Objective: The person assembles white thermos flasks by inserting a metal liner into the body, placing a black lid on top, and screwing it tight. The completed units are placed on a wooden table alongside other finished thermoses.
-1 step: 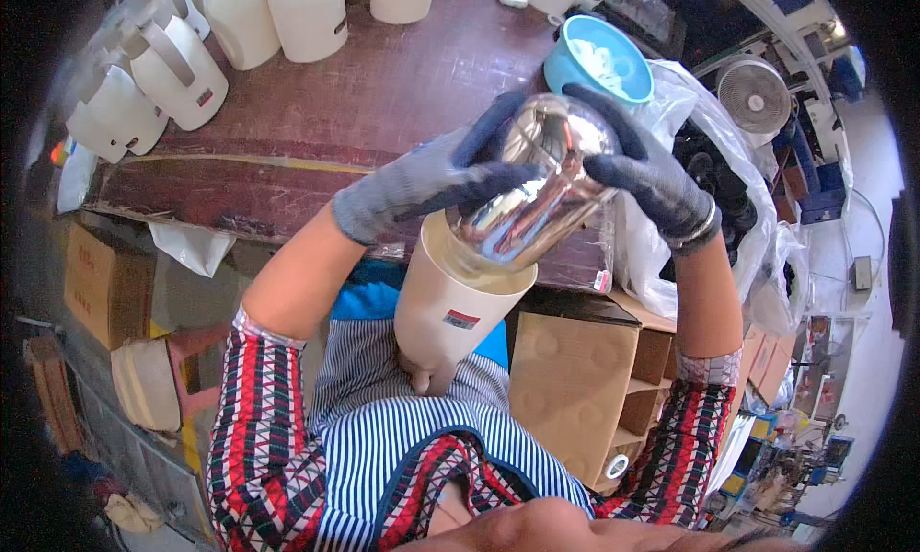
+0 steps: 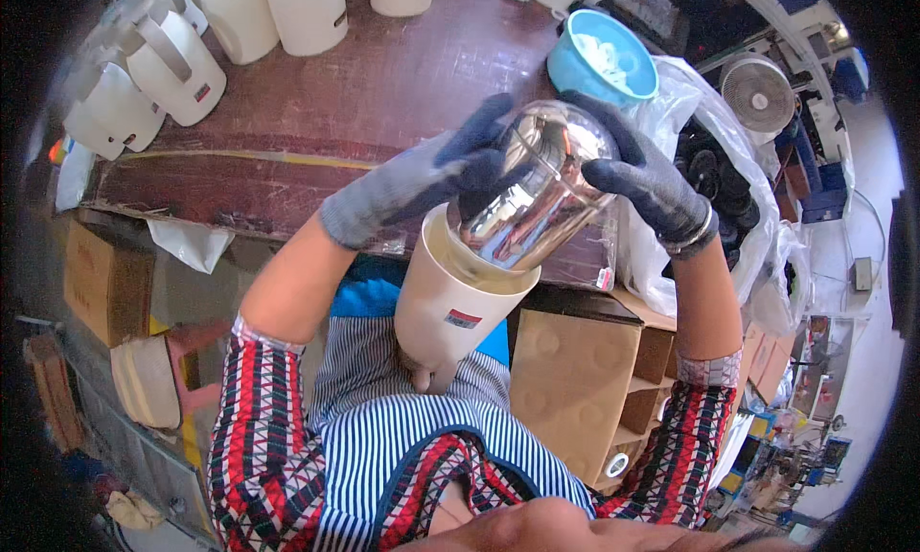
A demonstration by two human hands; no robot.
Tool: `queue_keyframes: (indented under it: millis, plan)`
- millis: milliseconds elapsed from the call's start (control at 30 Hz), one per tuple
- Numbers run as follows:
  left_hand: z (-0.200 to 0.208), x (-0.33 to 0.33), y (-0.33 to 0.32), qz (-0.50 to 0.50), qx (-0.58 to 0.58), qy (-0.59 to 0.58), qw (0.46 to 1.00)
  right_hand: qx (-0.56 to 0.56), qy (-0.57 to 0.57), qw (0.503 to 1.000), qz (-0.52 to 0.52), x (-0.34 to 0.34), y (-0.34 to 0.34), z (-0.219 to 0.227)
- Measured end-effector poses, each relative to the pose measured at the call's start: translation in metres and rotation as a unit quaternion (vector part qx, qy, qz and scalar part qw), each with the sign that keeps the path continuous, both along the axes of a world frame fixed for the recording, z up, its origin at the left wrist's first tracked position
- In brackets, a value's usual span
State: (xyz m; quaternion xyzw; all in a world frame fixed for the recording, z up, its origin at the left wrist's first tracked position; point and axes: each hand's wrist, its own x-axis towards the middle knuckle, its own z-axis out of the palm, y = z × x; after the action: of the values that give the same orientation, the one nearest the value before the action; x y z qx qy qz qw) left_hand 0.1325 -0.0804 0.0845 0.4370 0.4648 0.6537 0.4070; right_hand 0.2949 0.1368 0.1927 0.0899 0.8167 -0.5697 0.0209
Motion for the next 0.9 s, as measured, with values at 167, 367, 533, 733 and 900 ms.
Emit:
queue_keyframes:
  millis: [167, 367, 533, 733, 900]
  plan:
    - [-0.063, 0.055, -0.072, 0.006, -0.020, -0.168, 0.986, 0.015, -0.025, 0.999, 0.027, 0.007, -0.033, -0.020]
    - [-0.079, 0.063, -0.065, 0.065, 0.022, -0.037, 0.997, 0.128, -0.049, 0.984, 0.109, 0.025, -0.064, -0.045]
    - [-0.091, 0.064, -0.062, 0.110, 0.011, 0.077, 0.991, 0.303, -0.002, 0.943, 0.135, 0.024, -0.073, -0.044]
    - [-0.092, 0.074, -0.061, 0.113, 0.036, 0.046, 0.992, 0.284, -0.063, 0.943, 0.165, 0.020, -0.074, -0.041]
    - [-0.092, 0.080, -0.061, 0.135, 0.047, 0.078, 0.987, 0.248, -0.112, 0.949, 0.159, 0.019, -0.076, -0.036]
